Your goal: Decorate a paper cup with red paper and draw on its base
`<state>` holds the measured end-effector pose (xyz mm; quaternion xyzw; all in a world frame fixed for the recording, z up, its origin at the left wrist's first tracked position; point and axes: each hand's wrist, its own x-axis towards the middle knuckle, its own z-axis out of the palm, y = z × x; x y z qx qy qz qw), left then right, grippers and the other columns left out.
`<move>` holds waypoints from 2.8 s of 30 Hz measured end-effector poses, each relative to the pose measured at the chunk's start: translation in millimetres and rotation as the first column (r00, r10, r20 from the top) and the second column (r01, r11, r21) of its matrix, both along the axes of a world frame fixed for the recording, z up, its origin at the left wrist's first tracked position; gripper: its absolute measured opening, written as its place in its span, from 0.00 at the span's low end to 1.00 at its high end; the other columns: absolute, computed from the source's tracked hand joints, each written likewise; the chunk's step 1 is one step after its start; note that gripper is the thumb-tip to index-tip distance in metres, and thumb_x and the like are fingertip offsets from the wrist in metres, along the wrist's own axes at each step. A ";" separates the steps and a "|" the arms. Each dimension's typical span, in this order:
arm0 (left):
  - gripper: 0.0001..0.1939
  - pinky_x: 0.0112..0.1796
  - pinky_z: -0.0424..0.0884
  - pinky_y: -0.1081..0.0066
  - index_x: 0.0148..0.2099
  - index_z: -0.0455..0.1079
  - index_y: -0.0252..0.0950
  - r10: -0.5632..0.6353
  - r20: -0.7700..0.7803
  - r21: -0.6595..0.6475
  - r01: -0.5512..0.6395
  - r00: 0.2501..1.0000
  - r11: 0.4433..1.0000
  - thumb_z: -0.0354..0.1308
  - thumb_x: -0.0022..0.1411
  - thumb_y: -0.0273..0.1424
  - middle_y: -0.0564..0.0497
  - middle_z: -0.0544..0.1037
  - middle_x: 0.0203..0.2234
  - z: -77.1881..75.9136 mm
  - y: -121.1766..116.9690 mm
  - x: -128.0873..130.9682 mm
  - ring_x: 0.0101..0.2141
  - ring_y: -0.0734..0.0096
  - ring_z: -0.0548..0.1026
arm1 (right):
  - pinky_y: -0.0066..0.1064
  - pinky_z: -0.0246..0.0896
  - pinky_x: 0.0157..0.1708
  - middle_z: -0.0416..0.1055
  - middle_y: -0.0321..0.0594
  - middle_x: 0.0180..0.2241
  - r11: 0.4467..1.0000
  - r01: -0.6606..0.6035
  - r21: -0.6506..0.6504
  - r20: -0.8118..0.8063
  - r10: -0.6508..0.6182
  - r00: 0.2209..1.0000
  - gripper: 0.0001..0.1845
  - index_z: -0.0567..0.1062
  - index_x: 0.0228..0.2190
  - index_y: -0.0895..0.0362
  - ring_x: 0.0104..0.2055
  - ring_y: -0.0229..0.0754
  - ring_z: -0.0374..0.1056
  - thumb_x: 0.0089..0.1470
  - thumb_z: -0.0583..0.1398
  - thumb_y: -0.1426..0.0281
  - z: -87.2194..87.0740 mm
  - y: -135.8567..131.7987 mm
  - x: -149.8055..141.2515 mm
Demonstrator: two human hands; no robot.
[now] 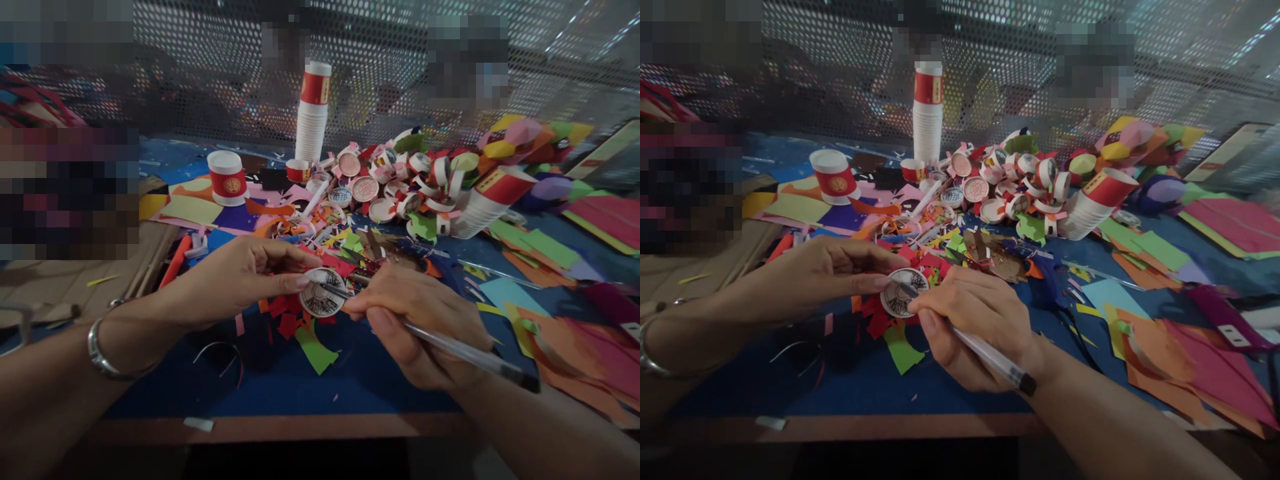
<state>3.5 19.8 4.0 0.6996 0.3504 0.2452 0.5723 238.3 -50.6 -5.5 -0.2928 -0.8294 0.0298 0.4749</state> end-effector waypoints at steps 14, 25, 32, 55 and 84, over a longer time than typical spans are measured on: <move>0.13 0.40 0.78 0.76 0.52 0.81 0.43 -0.064 -0.117 0.078 0.074 0.991 0.994 0.62 0.67 0.34 0.53 0.87 0.39 -1.4 -1.1 0.6 0.39 0.70 0.83 | 0.32 0.74 0.36 0.81 0.38 0.30 1.000 -0.017 -0.007 0.023 0.017 1.000 0.10 0.78 0.38 0.58 0.30 0.39 0.74 0.58 0.59 0.80 0.7 0.0 -3.0; 0.20 0.44 0.79 0.68 0.58 0.77 0.47 -0.157 -0.133 -0.015 0.156 0.979 0.988 0.66 0.64 0.36 0.52 0.87 0.42 4.0 -6.3 -3.1 0.43 0.64 0.84 | 0.33 0.75 0.35 0.82 0.37 0.33 1.000 -0.010 0.004 0.036 0.010 0.999 0.12 0.78 0.40 0.56 0.30 0.40 0.76 0.59 0.58 0.79 0.0 -3.8 0.8; 0.19 0.38 0.79 0.73 0.56 0.78 0.45 -0.096 -0.137 0.027 0.101 0.986 0.995 0.67 0.63 0.36 0.53 0.87 0.39 5.3 -4.5 -1.1 0.37 0.68 0.84 | 0.33 0.74 0.35 0.81 0.38 0.32 0.999 -0.033 0.014 0.019 0.033 0.999 0.11 0.78 0.39 0.59 0.30 0.39 0.74 0.58 0.58 0.81 0.0 -2.8 -1.3; 0.18 0.42 0.79 0.75 0.56 0.78 0.45 -0.077 -0.113 0.057 0.084 0.991 0.995 0.66 0.65 0.33 0.54 0.87 0.38 1.6 -6.3 -0.3 0.39 0.70 0.84 | 0.33 0.74 0.35 0.81 0.37 0.31 0.999 -0.014 0.028 0.003 0.014 1.000 0.11 0.78 0.38 0.57 0.29 0.39 0.74 0.57 0.58 0.81 0.9 -4.4 -0.2; 0.18 0.41 0.79 0.71 0.56 0.78 0.42 -0.094 -0.119 0.040 0.099 0.988 0.994 0.66 0.64 0.36 0.52 0.87 0.40 4.7 -9.0 -0.3 0.41 0.66 0.84 | 0.36 0.76 0.33 0.82 0.37 0.32 0.999 -0.021 0.041 0.016 0.020 1.000 0.14 0.77 0.41 0.55 0.28 0.41 0.76 0.56 0.58 0.81 0.6 -1.8 1.3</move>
